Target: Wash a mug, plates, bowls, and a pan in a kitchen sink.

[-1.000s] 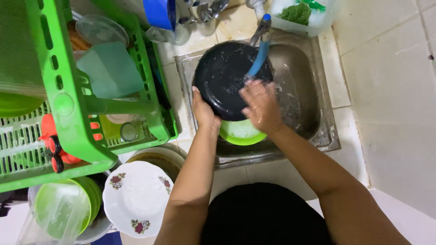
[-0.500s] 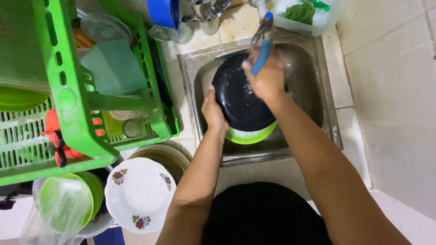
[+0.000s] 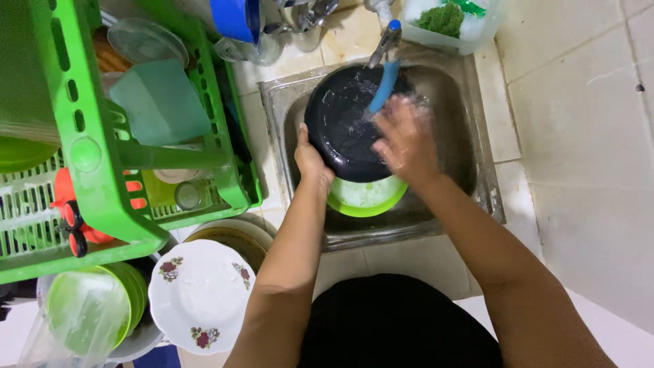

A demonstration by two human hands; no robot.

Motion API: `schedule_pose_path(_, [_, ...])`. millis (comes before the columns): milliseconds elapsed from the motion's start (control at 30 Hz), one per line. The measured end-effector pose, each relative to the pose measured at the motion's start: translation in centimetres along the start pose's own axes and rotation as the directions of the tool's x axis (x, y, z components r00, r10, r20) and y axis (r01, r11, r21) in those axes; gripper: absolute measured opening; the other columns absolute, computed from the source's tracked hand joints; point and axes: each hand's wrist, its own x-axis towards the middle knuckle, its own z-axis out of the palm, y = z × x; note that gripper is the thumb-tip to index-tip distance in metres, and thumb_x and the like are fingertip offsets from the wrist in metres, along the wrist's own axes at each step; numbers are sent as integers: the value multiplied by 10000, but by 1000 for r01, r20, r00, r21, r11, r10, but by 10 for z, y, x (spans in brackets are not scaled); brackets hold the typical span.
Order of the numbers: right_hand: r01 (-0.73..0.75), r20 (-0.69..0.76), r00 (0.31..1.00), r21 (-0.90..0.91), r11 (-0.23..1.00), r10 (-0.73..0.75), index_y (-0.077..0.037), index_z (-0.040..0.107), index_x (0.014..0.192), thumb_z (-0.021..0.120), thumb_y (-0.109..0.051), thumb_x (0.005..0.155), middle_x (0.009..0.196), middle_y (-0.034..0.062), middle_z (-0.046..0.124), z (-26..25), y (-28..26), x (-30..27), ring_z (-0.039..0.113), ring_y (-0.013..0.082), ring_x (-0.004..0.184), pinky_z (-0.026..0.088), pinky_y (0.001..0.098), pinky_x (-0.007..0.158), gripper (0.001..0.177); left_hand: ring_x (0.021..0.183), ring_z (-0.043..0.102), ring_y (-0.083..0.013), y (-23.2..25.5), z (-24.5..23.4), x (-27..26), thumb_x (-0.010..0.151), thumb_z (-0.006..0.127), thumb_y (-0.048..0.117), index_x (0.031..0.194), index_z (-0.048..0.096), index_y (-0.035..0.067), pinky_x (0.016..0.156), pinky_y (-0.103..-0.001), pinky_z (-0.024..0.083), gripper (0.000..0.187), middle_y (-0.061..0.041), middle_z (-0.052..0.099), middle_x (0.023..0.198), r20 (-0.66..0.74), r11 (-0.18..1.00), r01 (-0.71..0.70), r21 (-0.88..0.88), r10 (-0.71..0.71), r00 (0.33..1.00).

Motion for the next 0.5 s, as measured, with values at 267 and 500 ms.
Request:
schedule_pose_path(267, [-362,173,695,923,131,697,3,601,1410,778,-290,977,1315,207,669,-62,37,-8,656,266,1163,558,367,998,552,1265,625,-362,-52,-10,23,1020,438,505,1415,559,-6,1110,-508,476,657,-210,621,1422,28,966,144,215,-154,988])
schedule_pose_path(500, [-467,108,871,481,742,478,4,636,1308,807,-297,912,1152,155,728,-125,0,-12,688,203,1060,534,342,914,526,1407,482,-307,-55,43,-2,959,349,679,1497,493,89,1177,-459,329,811,-116,520,1541,90,814,338,473,-426,900])
